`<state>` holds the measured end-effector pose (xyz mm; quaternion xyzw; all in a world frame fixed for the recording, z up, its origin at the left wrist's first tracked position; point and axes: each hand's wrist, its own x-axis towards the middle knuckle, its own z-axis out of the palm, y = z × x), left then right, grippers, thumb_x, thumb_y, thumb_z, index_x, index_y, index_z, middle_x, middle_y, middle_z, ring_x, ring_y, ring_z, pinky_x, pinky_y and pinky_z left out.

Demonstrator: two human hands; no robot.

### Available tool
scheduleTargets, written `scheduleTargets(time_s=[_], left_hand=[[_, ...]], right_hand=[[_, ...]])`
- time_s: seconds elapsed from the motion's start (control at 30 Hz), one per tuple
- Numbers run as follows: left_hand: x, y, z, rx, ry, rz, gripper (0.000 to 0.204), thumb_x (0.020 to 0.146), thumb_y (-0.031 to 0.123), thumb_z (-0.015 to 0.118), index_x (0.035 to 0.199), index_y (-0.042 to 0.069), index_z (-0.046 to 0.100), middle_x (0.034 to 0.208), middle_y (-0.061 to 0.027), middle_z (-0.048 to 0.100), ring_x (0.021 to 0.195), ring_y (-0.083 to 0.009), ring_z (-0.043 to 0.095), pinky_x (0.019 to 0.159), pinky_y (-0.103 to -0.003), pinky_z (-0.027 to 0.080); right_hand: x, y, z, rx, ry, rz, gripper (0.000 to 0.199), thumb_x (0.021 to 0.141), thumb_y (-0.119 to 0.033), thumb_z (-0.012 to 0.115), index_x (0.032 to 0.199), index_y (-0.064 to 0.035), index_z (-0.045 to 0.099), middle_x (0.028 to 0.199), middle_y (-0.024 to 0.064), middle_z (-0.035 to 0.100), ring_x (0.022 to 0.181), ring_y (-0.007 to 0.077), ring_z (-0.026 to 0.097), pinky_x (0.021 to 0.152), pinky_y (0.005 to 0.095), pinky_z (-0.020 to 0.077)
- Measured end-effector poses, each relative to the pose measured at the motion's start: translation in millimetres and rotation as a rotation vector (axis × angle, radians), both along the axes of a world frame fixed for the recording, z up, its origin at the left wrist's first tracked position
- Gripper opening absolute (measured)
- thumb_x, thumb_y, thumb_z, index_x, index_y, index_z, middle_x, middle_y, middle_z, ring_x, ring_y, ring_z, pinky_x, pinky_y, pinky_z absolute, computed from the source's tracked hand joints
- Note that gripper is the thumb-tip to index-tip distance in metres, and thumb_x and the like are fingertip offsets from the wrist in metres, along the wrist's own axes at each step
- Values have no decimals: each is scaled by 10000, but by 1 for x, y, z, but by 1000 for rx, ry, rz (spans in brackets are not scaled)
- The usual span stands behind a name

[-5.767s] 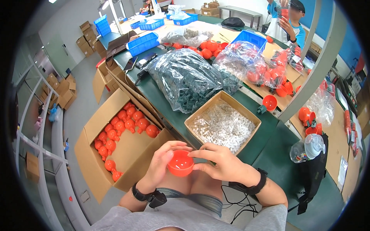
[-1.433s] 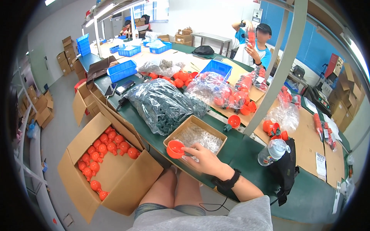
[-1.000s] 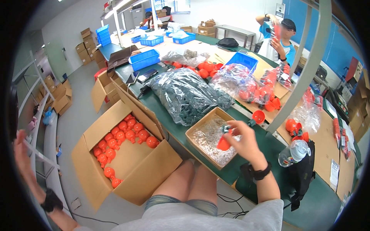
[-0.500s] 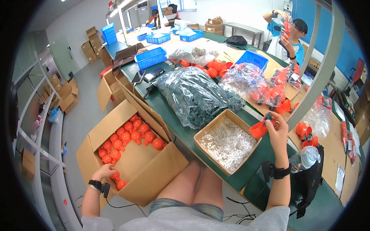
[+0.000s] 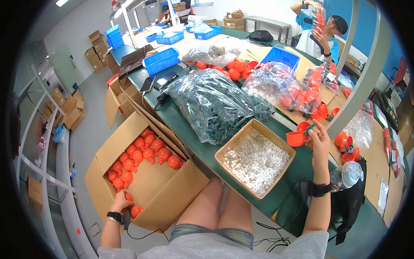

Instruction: The person assembles poultry waterers by hand, picking up a red cup from a box, selecting a white valve and a green bracket from separate containers, and snapping the components together. The completed waterer is then placed back into the cardboard box before the person reaches for the next set of parts.

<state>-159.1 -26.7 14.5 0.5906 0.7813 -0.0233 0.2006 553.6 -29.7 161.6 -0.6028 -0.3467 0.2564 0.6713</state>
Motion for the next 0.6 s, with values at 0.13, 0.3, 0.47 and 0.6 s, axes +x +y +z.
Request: scheduleTargets(time_s=[0.13, 0.3, 0.47, 0.6], left_hand=[[10, 1, 5, 233, -113, 158, 653, 575, 253, 821, 1071, -3, 483, 1022, -240, 588, 981, -370, 570, 838, -407, 476], [23, 6, 11, 558, -189, 186, 518, 742, 298, 722, 1063, -13, 461, 990, -240, 587, 957, -396, 571, 827, -434, 459], [-15, 11, -25, 677, -436, 281, 448, 887, 396, 559, 1073, 1, 457, 972, -201, 600, 886, -352, 609, 752, -419, 489], [27, 8, 11, 354, -1074, 623, 461, 930, 478, 419, 1085, 49, 482, 895, -143, 619, 706, -267, 637, 601, -320, 516]], right_hand=[[0, 4, -6, -66, 4, 22, 358, 870, -146, 565, 1212, -49, 526, 753, -17, 546, 631, 65, 544, 605, 193, 475], [-5, 4, -6, -30, 13, 16, 278, 867, -152, 576, 1118, -39, 535, 786, 7, 575, 628, 82, 562, 602, 205, 490], [-6, 4, -6, -69, 2, 5, 254, 865, -182, 600, 1060, -45, 514, 808, 37, 597, 623, 95, 577, 574, 215, 490], [-6, 6, -10, -115, 10, 37, 257, 867, -223, 611, 1041, -62, 509, 794, 33, 599, 595, 88, 563, 537, 206, 472]])
